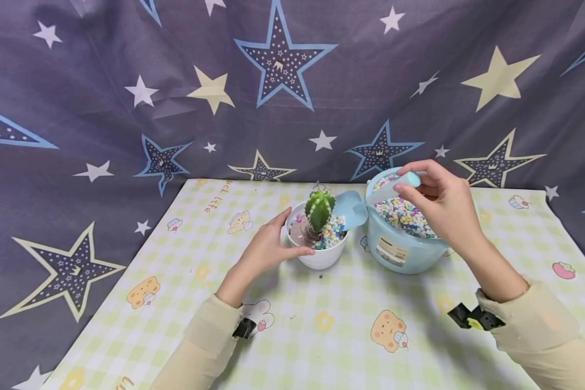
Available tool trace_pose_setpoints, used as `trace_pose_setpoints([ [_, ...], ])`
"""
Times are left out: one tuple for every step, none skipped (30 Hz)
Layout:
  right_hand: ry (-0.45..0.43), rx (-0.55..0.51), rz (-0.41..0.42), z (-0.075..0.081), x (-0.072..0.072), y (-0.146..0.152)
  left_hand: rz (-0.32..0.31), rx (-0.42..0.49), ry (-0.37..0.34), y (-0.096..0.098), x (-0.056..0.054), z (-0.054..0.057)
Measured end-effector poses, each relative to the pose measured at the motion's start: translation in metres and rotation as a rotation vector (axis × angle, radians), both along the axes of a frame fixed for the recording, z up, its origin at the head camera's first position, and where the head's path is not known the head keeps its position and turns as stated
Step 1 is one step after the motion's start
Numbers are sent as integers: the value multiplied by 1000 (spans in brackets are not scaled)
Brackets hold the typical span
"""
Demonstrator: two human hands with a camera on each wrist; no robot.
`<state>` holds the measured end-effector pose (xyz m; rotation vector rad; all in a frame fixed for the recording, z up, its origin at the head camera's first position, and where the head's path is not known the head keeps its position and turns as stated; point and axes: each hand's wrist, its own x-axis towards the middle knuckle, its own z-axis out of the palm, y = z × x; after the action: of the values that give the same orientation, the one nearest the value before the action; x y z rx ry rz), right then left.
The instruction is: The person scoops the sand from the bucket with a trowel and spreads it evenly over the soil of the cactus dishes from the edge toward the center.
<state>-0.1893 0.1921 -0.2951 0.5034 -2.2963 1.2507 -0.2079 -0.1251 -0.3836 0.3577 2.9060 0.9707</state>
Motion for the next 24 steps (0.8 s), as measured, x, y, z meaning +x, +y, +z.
trace_pose_setpoints([
  [13,4,0,0,1,-1,4,-3,0,0,0,0],
  [27,8,-1,0,1,-1,7,-6,0,0,1,0],
  [43,13,-3,1,1,-2,11,-8,1,1,1,0],
  [57,15,-5,1,2,-2,14,-9,0,1,1,0],
  [72,16,-9,1,2,-2,16,-10,0,1,2,1],
  [83,9,-10,2,3,-3,17,-8,-1,1,2,1],
  [93,0,-12,2,3,-3,20,-9,-1,2,2,1],
  [103,-10,-15,3,4,-3,23,-8,-1,2,2,1],
  [111,-23,-17,4,4,-2,25,-8,0,3,3,1],
  [118,-38,-19,4,5,-2,25,-8,2,3,3,1],
  [124,-55,-23,5,5,-1,28,-10,4,3,3,1],
  [128,-71,-28,6,5,0,32,-10,7,4,3,1],
  [132,-87,-34,7,5,1,34,-11,12,4,3,0],
  [135,-103,-40,7,5,3,35,-12,17,4,4,0],
  [135,-122,-46,8,5,4,35,-13,23,5,4,0],
  [133,-142,-52,8,5,7,36,-14,28,5,4,0],
  [134,-163,-57,8,5,9,38,-17,33,5,4,-1],
  [133,-186,-60,8,5,12,37,-20,38,5,4,-1],
  [132,-219,-55,7,4,15,35,-25,43,5,4,-2],
  [127,-262,-41,7,4,19,36,-29,44,5,4,-2],
  [124,-310,-23,7,4,23,32,-34,45,4,4,-2],
  [121,-365,1,6,5,26,29,-37,43,4,4,-3],
  [119,-425,27,5,5,30,21,-42,42,3,4,-3],
  [115,-482,49,5,6,34,13,-44,36,2,3,-3],
])
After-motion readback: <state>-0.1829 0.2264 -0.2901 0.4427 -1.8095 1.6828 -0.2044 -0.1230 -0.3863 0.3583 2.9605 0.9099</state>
